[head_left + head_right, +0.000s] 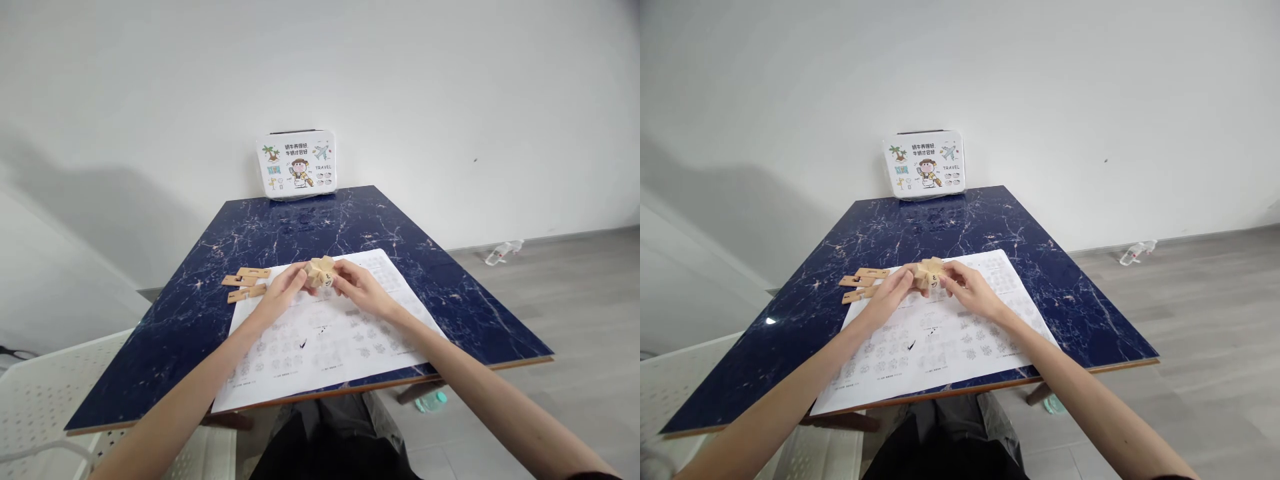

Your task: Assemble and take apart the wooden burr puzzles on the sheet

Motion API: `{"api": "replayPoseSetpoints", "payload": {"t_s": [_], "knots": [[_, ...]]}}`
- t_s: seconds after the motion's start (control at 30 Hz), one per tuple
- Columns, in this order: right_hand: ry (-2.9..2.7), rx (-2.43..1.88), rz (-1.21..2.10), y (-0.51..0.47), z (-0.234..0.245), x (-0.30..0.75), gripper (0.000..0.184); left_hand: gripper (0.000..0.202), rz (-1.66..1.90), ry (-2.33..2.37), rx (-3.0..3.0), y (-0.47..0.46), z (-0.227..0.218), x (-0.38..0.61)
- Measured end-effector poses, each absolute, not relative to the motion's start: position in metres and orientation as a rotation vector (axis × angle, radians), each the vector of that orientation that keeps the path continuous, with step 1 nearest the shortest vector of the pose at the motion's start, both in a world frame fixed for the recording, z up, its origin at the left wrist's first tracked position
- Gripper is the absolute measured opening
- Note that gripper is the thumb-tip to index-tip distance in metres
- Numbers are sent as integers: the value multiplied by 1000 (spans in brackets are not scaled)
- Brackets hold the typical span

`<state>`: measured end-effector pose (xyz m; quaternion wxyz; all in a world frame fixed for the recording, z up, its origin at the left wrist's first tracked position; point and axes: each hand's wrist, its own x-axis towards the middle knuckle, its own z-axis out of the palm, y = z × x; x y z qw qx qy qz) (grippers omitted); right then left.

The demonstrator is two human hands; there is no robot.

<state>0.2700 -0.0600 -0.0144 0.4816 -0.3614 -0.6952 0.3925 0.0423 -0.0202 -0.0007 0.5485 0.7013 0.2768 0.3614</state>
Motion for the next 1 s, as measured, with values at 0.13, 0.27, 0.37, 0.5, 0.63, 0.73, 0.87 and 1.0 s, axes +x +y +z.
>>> {"api": "replayPoseSetpoints", "payload": {"t_s": [0.13, 0.27, 0.37, 0.5, 0.63, 0.73, 0.87, 1.0], "knots": [[-1752, -801, 1102, -59, -14, 272, 30, 60, 720, 558, 1513, -17, -2, 39], [-1760, -822, 1131, -59, -15, 271, 35, 63, 602, 474, 1476, -18, -1, 36], [-1753, -825, 1142, -58, -16, 270, 36, 58, 579, 497, 1520, -21, 0, 37], [-1666, -884, 1129, -57, -17, 269, 38, 59, 640, 603, 1564, -21, -1, 40], [-1621, -913, 1053, -59, -14, 268, 36, 70, 771, 726, 1573, -18, -3, 40], [-1742, -913, 952, -62, -13, 267, 29, 69, 773, 797, 1632, -18, -3, 40], [-1854, -978, 768, -66, -12, 266, 23, 59, 739, 851, 1755, -23, 0, 41], [-1901, -1019, 600, -66, -15, 267, 24, 54, 723, 906, 1824, -24, 2, 42]]}}
